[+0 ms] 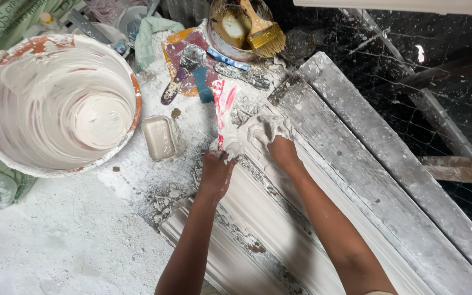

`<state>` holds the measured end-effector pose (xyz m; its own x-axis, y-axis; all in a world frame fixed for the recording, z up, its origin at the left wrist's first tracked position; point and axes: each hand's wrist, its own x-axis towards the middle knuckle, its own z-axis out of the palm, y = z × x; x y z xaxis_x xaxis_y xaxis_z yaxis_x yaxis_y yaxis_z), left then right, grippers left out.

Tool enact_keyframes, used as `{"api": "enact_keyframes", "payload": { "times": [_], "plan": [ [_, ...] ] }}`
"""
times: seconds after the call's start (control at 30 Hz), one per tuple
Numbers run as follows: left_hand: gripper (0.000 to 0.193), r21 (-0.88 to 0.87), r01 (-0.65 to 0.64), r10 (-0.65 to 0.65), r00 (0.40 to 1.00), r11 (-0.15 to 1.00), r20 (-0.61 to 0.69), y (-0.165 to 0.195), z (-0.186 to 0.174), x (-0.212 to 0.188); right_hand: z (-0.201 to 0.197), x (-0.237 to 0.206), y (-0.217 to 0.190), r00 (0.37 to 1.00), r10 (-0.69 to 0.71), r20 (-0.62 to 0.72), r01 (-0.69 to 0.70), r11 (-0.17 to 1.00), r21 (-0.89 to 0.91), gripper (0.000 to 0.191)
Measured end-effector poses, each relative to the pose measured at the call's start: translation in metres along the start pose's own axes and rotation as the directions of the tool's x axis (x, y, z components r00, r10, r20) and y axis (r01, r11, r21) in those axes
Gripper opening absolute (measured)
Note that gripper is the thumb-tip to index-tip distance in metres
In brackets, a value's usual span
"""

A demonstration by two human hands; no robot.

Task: The person scoops white plaster paste from a bucket and spreads it by hand over ribbed decorative molding panels on a workbench. They then wipe their hands with a cloth, rinse their hands and a red scraper at a tap, and scrape excess plaster from the edges of the moldings with a small blade.

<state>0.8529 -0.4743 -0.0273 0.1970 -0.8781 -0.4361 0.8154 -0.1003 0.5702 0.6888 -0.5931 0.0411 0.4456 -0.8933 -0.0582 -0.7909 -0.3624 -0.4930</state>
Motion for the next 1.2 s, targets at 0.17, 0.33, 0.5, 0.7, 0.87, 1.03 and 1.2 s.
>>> {"api": "enact_keyframes", "payload": {
  "times": [0.17, 0.33, 0.5, 0.7, 0.87, 1.03, 1.2],
  "plan": [
    [0.016, 0.135, -0.100, 0.101, 0.995, 0.986, 0.000, 0.009, 0.009, 0.001, -0.013, 0.015, -0.009, 0.993, 0.062, -0.097, -0.046, 0.986, 0.159, 0.025],
    [0.026, 0.743, 0.007, 0.123, 0.985, 0.669, -0.120, 0.007, 0.015, 0.019, -0.024, 0.021, 0.001, 0.987, 0.131, 0.098, -0.157, 0.925, 0.347, 0.020],
    [0.041, 0.957, -0.231, 0.292, 0.941, 0.176, 0.173, -0.001, 0.024, 0.029, -0.030, 0.029, 0.028, 0.996, 0.094, -0.005, -0.081, 0.879, 0.471, 0.049],
    [0.043, 0.948, -0.259, 0.348, 0.885, -0.187, 0.310, -0.017, 0.034, 0.019, -0.009, 0.037, 0.052, 0.978, 0.028, 0.207, -0.087, 0.956, 0.281, 0.070],
    [0.038, 0.933, -0.261, 0.319, 0.888, -0.247, 0.333, -0.016, 0.033, 0.019, 0.006, 0.047, 0.064, 0.957, 0.168, 0.235, -0.206, 0.968, 0.145, 0.065],
    [0.047, 0.917, -0.316, 0.263, 0.889, -0.243, 0.376, -0.013, 0.030, 0.016, 0.008, 0.036, 0.068, 0.919, 0.280, 0.279, -0.289, 0.957, -0.009, 0.073],
    [0.047, 0.914, -0.319, 0.297, 0.873, -0.252, 0.387, -0.017, 0.027, 0.018, 0.005, 0.033, 0.064, 0.985, 0.129, 0.116, -0.145, 0.980, 0.137, 0.083]
  ]
}}
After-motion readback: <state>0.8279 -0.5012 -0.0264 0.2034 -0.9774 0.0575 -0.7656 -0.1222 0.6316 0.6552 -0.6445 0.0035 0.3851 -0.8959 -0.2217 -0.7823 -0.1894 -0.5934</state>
